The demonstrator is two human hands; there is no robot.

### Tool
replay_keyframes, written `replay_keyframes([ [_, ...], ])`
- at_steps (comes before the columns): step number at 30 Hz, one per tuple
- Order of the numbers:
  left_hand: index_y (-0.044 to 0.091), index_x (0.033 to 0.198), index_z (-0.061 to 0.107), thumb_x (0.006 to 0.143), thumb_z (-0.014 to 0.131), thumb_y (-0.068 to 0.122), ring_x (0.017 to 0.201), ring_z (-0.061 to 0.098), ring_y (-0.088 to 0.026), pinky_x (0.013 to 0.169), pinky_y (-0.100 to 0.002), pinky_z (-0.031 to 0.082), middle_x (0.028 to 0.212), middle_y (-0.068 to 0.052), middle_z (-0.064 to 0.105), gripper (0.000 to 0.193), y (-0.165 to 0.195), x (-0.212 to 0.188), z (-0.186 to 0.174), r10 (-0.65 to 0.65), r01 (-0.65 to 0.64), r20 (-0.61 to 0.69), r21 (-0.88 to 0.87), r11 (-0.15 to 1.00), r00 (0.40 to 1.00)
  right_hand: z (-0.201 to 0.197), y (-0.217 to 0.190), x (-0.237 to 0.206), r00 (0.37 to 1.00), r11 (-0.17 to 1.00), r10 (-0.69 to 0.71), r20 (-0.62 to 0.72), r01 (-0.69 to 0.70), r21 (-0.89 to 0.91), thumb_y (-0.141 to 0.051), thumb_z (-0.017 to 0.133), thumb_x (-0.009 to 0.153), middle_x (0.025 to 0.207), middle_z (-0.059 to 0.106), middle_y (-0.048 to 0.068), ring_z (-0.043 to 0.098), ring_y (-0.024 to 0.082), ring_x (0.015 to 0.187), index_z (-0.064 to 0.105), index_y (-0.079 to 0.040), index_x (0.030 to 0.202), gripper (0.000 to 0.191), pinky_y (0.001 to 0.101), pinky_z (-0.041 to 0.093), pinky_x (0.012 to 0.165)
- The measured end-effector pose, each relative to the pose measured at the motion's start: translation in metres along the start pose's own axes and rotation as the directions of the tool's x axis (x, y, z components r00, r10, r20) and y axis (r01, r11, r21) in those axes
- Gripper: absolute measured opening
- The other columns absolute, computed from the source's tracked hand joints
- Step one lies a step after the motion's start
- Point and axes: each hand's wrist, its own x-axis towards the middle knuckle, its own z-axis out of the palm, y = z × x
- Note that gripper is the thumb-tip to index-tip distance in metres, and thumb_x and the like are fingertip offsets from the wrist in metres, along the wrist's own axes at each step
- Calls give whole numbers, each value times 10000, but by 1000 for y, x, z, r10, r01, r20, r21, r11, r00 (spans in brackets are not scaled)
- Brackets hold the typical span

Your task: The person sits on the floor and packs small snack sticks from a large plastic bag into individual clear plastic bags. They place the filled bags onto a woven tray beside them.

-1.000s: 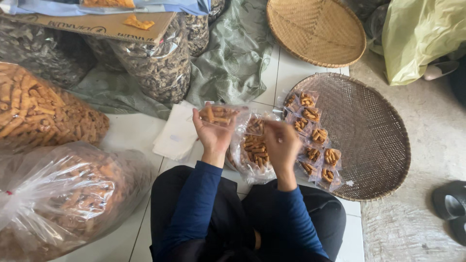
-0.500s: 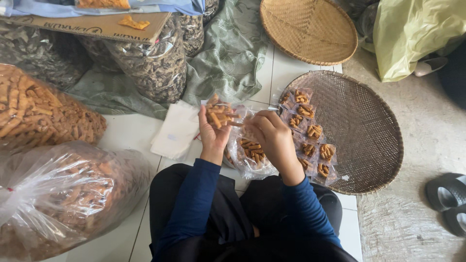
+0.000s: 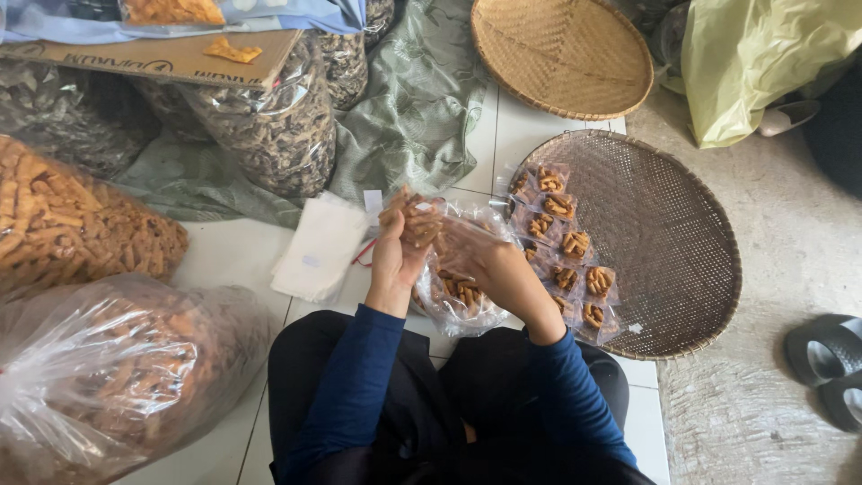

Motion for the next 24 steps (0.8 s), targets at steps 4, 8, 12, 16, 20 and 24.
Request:
replay_keyframes([
  [4,128,1403,560,1049,569,245,1146,682,-277,939,-467,590,1288,-87,663,373,3,-15,24,-166,166,-47,-7,986,985,-7,-2,-9,999,999,35,-20,-34,43,-100,670,917,1500,564,200,587,404,1346,600,-67,1403,492,440,485,1092],
  [8,94,1517,519,1107,583,284,1186,630,-260,1006,-490,549,1343,-127,638,456,-1,-42,63,-317,322,205,7,947,926,-13,-9,-22,996,992,-10,-91,-2,-128,-144,757,873,1488,527,233,572,440,1318,621,-56,1361,514,473,491,1054],
  [12,295,1441,352,942,513,371,1201,596,-209,979,-599,483,1301,-91,597,531,-13,-60,98,-506,541,-242,107,834,828,-34,-4,-43,948,955,67,-310,-151,-256,-144,768,854,1414,590,219,656,370,1210,652,-43,1300,471,427,564,972],
  [16,67,1505,443,1054,608,283,1275,533,-236,1079,-499,470,1369,-120,555,526,15,-44,93,-192,125,56,578,806,980,-82,33,-91,852,919,194,-486,-331,-213,-59,719,928,1296,715,150,725,273,1113,687,-62,1277,350,362,594,945],
  [20,77,1441,483,996,682,207,1348,572,-253,1103,-406,468,1426,-122,595,504,76,18,48,170,-267,235,941,208,957,-97,99,-150,659,688,397,-638,-675,-269,-131,742,901,1180,744,132,726,243,1025,746,-99,1198,299,360,575,906],
  [24,85,1412,544,882,816,311,1305,580,-364,1055,-496,500,1378,-193,598,637,108,29,-14,242,0,169,819,-573,955,-67,171,-201,379,326,612,-694,-921,-216,-241,770,923,1075,761,110,718,223,979,810,-152,1118,218,373,557,891],
])
